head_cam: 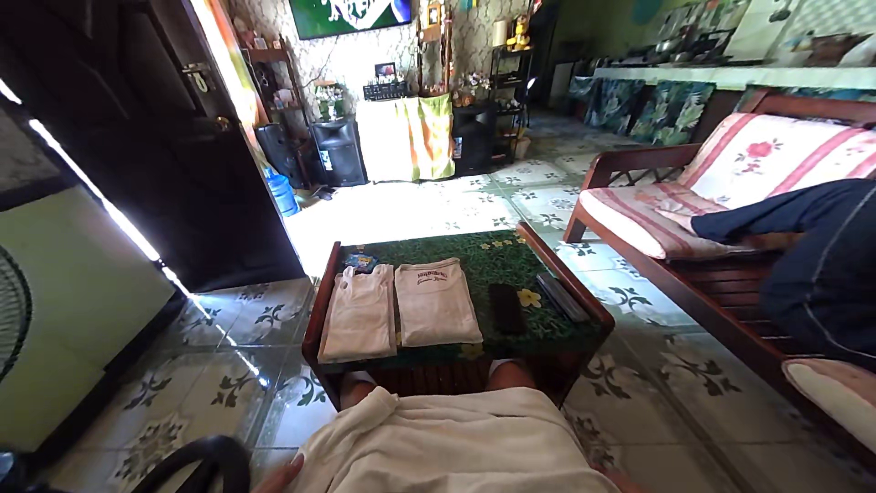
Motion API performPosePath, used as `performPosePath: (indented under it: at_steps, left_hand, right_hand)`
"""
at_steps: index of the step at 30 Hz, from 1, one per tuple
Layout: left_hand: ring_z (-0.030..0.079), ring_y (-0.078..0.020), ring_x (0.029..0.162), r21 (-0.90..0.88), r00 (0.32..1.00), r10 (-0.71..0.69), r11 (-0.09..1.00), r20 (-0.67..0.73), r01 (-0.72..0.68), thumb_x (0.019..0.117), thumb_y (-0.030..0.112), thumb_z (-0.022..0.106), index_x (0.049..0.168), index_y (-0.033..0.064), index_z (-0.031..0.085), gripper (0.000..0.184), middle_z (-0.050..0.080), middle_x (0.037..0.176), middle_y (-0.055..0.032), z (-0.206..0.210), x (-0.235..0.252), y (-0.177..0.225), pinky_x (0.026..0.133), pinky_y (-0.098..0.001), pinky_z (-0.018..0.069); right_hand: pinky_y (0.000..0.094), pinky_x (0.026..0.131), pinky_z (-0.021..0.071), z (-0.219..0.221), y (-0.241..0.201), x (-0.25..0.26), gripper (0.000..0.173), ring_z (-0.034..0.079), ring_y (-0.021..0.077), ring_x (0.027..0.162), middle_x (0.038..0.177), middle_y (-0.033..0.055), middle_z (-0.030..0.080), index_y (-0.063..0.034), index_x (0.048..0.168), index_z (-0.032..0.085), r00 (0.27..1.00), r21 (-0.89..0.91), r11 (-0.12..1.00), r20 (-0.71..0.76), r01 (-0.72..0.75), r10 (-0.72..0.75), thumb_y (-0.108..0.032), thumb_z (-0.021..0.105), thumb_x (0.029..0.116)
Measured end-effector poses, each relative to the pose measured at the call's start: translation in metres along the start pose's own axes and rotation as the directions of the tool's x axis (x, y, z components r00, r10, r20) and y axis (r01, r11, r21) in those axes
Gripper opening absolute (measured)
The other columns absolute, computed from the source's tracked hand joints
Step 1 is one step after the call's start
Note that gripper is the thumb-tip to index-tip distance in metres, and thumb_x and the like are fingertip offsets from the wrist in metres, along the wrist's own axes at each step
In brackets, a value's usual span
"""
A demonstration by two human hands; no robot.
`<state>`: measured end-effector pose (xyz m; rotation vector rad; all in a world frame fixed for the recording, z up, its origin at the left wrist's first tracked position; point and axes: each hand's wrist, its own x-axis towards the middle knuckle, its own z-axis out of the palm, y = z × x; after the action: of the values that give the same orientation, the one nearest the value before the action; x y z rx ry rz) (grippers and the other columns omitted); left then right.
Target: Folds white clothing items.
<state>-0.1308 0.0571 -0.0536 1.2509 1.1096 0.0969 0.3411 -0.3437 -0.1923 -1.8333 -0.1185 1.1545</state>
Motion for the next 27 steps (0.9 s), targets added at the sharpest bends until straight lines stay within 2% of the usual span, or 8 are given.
performPosePath:
  at_steps: [4,10,14,17,20,23,25,27]
  left_hand:
    - [0.066,-0.0213,0.104,-0.073,0.995,0.000,0.997,-0.098,-0.008,0.1092,0.053,0.021,0.137,0.0037,0.053,0.065,0.068,0.116,-0.0135,0.004,-0.004,0.009,0.092,-0.0473,0.0551]
    - [0.069,-0.0171,0.094,-0.173,0.933,0.216,0.947,-0.287,-0.272,0.1020,0.041,0.048,0.133,0.0062,0.055,0.047,0.070,0.106,-0.0085,-0.017,0.000,0.019,0.084,-0.0426,0.0593]
    - [0.067,-0.0164,0.085,0.081,0.898,0.250,0.968,-0.363,-0.237,0.1021,0.026,0.056,0.130,-0.0006,0.055,0.039,0.068,0.102,-0.0117,-0.035,-0.011,0.075,0.078,-0.0405,0.0582]
    - [0.064,-0.0130,0.090,0.235,0.828,0.353,0.932,-0.435,-0.274,0.1036,0.026,0.057,0.135,-0.0016,0.052,0.042,0.064,0.110,-0.0127,-0.035,-0.030,0.124,0.084,-0.0374,0.0553]
    - [0.064,-0.0099,0.093,0.265,0.708,0.458,0.889,-0.537,-0.374,0.1050,0.038,0.054,0.139,0.0096,0.053,0.044,0.065,0.114,-0.0078,-0.044,-0.032,0.158,0.085,-0.0375,0.0556]
    - [0.063,-0.0009,0.095,0.293,0.626,0.558,0.826,-0.545,-0.481,0.1066,0.043,0.048,0.143,0.0180,0.048,0.044,0.062,0.114,0.0047,-0.039,-0.048,0.196,0.085,-0.0291,0.0563]
    - [0.063,0.0050,0.090,0.366,0.581,0.631,0.774,-0.514,-0.518,0.1066,0.042,0.049,0.136,0.0218,0.052,0.036,0.063,0.105,0.0133,-0.043,-0.057,0.214,0.081,-0.0220,0.0566]
    - [0.063,0.0102,0.089,0.438,0.527,0.687,0.726,-0.501,-0.530,0.1051,0.043,0.052,0.129,0.0258,0.056,0.030,0.064,0.102,0.0201,-0.058,-0.066,0.226,0.080,-0.0169,0.0557]
  right_hand:
    - [0.0509,0.097,0.0510,-0.005,-0.004,0.005,0.051,0.062,0.0316,0.113,0.127,0.0238,0.063,0.0034,0.135,0.058,0.995,-0.137,0.990,-0.085,0.045,-0.058,-0.038,0.052,0.1053]
    - [0.0458,0.095,0.0524,-0.006,-0.018,0.008,0.041,0.064,0.0222,0.107,0.123,0.0155,0.066,-0.0011,0.134,0.059,0.999,-0.067,0.997,-0.019,0.045,-0.046,-0.030,0.052,0.1056]
    - [0.0543,0.104,0.0462,-0.008,-0.070,-0.003,0.033,0.062,0.0351,0.118,0.126,0.0238,0.066,0.0022,0.129,0.065,0.987,-0.317,0.945,-0.107,0.078,-0.117,-0.018,0.060,0.1031]
    - [0.0594,0.103,0.0450,-0.022,-0.128,-0.023,0.028,0.063,0.0417,0.116,0.120,0.0274,0.068,0.0036,0.121,0.070,0.946,-0.572,0.808,-0.164,0.139,-0.279,-0.016,0.063,0.1021]
    - [0.0637,0.104,0.0431,-0.027,-0.180,-0.050,0.035,0.063,0.0456,0.116,0.120,0.0300,0.067,0.0033,0.122,0.070,0.833,-0.686,0.696,-0.243,0.214,-0.497,-0.025,0.058,0.1051]
    - [0.0681,0.102,0.0413,-0.035,-0.214,-0.066,0.041,0.061,0.0514,0.115,0.120,0.0347,0.065,0.0032,0.126,0.069,0.640,-0.723,0.610,-0.307,0.325,-0.705,-0.031,0.056,0.1058]
    - [0.0524,0.105,0.0473,-0.051,-0.229,-0.073,0.040,0.065,0.0364,0.115,0.124,0.0270,0.067,0.0012,0.128,0.068,0.504,-0.638,0.596,-0.352,0.488,-0.789,-0.029,0.061,0.1037]
    - [0.0290,0.098,0.0539,-0.082,-0.235,-0.062,0.031,0.065,0.0085,0.109,0.121,0.0012,0.068,-0.0093,0.126,0.065,0.422,-0.268,0.542,-0.396,0.796,-0.816,-0.028,0.062,0.1024]
